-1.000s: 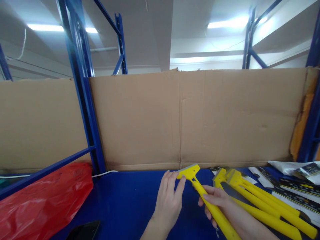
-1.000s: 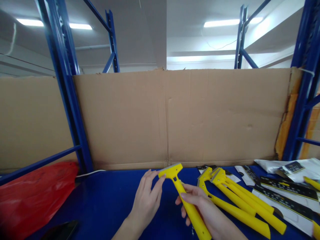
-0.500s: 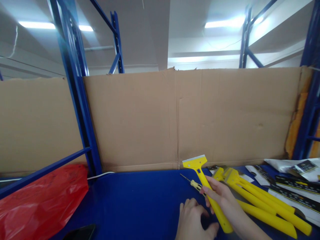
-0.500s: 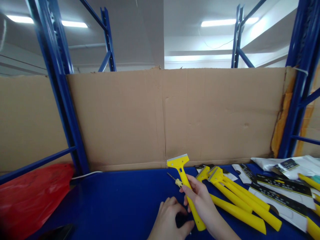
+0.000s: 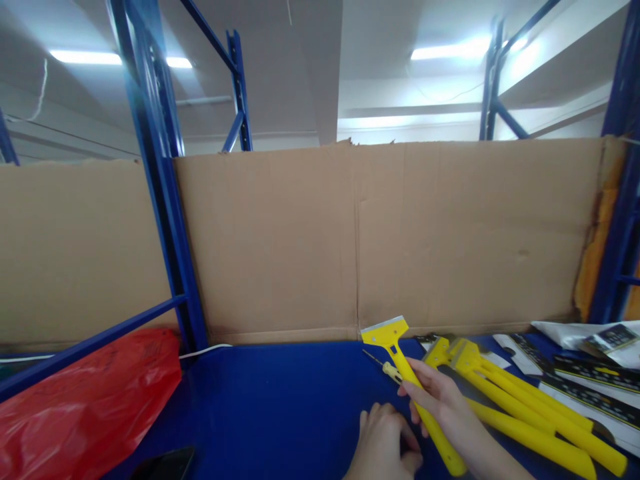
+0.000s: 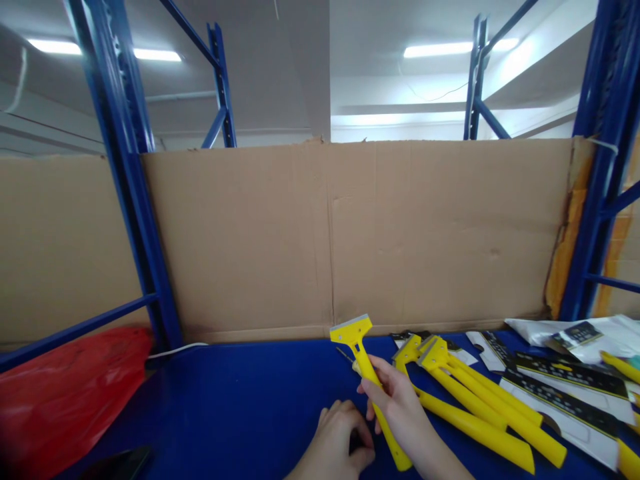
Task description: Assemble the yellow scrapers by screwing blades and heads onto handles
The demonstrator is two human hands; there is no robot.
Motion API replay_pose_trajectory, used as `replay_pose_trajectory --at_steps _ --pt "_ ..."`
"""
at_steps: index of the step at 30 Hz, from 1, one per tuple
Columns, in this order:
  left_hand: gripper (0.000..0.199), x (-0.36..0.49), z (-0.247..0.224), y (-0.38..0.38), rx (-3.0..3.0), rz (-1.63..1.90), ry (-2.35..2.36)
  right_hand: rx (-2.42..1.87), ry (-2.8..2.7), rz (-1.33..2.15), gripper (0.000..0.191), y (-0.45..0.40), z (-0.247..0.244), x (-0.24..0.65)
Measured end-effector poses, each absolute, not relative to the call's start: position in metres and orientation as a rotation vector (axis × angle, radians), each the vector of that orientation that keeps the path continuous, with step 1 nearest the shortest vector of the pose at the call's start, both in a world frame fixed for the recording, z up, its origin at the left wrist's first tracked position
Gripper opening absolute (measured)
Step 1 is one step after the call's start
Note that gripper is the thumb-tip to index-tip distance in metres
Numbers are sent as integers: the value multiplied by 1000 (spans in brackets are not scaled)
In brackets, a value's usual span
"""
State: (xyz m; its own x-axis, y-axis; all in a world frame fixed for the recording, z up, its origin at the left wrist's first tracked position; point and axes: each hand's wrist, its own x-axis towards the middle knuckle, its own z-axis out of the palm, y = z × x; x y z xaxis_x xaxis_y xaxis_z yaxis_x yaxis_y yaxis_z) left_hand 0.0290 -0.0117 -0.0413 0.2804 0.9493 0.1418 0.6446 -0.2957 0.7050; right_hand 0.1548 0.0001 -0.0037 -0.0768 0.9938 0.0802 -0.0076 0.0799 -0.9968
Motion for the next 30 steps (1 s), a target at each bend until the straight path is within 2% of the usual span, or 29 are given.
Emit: replay_pose_trajectory --at_steps 8,12,20,24,27,30 --pt "11 -3 -16 9 1759 1424 1426 -1165 -1391 1261 54 3 -13 155" --pt "8 -17 -9 15 1745 1609 1400 -1162 -1496 1325 55 -2 -17 152" --pt "9 -25 -9 19 1719 1650 1329 -1174 -1652 1325 59 -7 -23 149" --pt "4 -25 -8 20 1630 1646 1207 -1136 -1776 1322 42 -9 -19 151" --pt "15 -26 -7 23 1450 1588 1129 -1119 -1838 1324 35 -11 -15 152" --pt "25 -27 -6 25 1342 1490 1071 -1168 -1838 1327 40 -12 -16 154"
